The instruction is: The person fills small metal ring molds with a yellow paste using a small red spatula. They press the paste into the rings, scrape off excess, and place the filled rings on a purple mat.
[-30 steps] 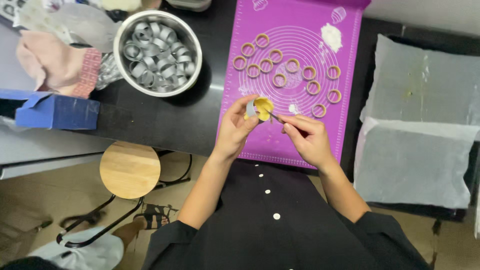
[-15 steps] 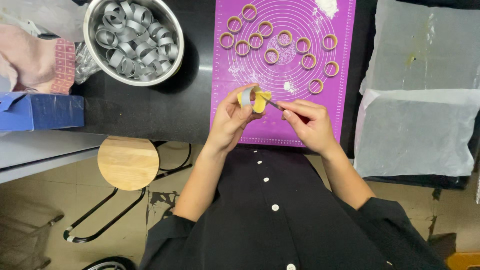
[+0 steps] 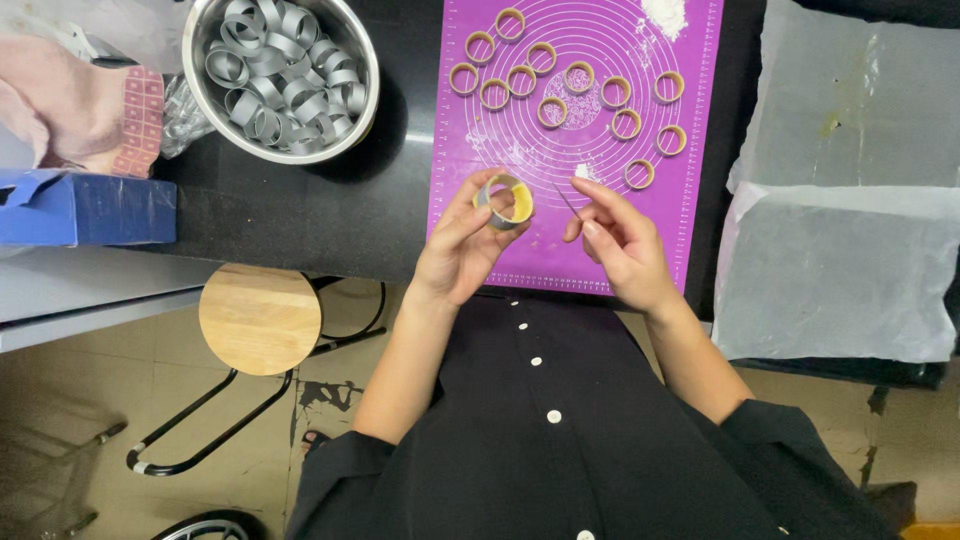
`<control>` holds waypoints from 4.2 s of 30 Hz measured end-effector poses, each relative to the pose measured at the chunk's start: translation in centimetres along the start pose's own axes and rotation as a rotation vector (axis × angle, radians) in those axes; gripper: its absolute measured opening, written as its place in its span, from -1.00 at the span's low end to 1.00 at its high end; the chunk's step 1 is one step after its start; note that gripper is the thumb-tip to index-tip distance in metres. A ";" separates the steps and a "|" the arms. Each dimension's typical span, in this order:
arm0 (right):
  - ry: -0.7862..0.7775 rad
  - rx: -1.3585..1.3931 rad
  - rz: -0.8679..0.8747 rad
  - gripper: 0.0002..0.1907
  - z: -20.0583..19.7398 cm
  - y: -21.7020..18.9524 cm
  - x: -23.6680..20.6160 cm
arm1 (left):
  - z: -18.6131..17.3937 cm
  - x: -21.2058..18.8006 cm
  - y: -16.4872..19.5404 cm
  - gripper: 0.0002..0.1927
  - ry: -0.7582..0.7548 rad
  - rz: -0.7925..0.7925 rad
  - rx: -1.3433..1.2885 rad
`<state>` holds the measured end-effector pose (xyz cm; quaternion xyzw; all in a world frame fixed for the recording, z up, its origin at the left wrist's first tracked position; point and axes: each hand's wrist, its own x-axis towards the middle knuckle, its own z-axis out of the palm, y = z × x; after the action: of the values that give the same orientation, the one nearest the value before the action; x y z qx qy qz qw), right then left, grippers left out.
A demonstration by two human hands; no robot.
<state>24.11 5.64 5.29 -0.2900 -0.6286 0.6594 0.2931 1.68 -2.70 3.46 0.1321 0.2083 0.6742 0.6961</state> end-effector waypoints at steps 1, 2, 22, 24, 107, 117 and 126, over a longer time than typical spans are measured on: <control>-0.004 0.116 0.034 -0.46 0.2 0.2 0.1 | 0.1 0.0 0.0 -0.46 -0.002 0.008 -0.002; -0.036 0.145 0.037 -0.47 0.3 0.3 0.0 | 0.3 0.0 -0.2 -0.47 -0.005 0.016 -0.004; 0.155 -0.185 -0.063 -0.39 2.2 0.3 1.4 | 0.0 0.4 -1.8 -0.53 0.082 -0.027 0.041; 0.215 -0.441 -0.185 -0.42 2.6 -0.1 2.1 | -0.3 0.7 -2.6 -0.52 0.092 -0.025 0.145; -0.109 -0.296 -0.027 -0.68 1.3 -0.5 0.4 | 2.1 -2.0 -0.7 -0.40 0.062 0.313 0.477; -0.089 -0.319 -0.021 -0.69 0.9 -0.3 0.5 | 1.1 -1.2 -0.8 -0.43 0.055 0.200 0.405; -0.070 -0.450 -0.065 -0.68 1.1 -1.4 0.6 | 0.6 -1.1 -0.8 -0.47 0.093 0.128 0.395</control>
<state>22.91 5.44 6.68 -0.3046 -0.7787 0.5024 0.2200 2.66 -3.78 3.70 0.2477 0.3598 0.6686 0.6018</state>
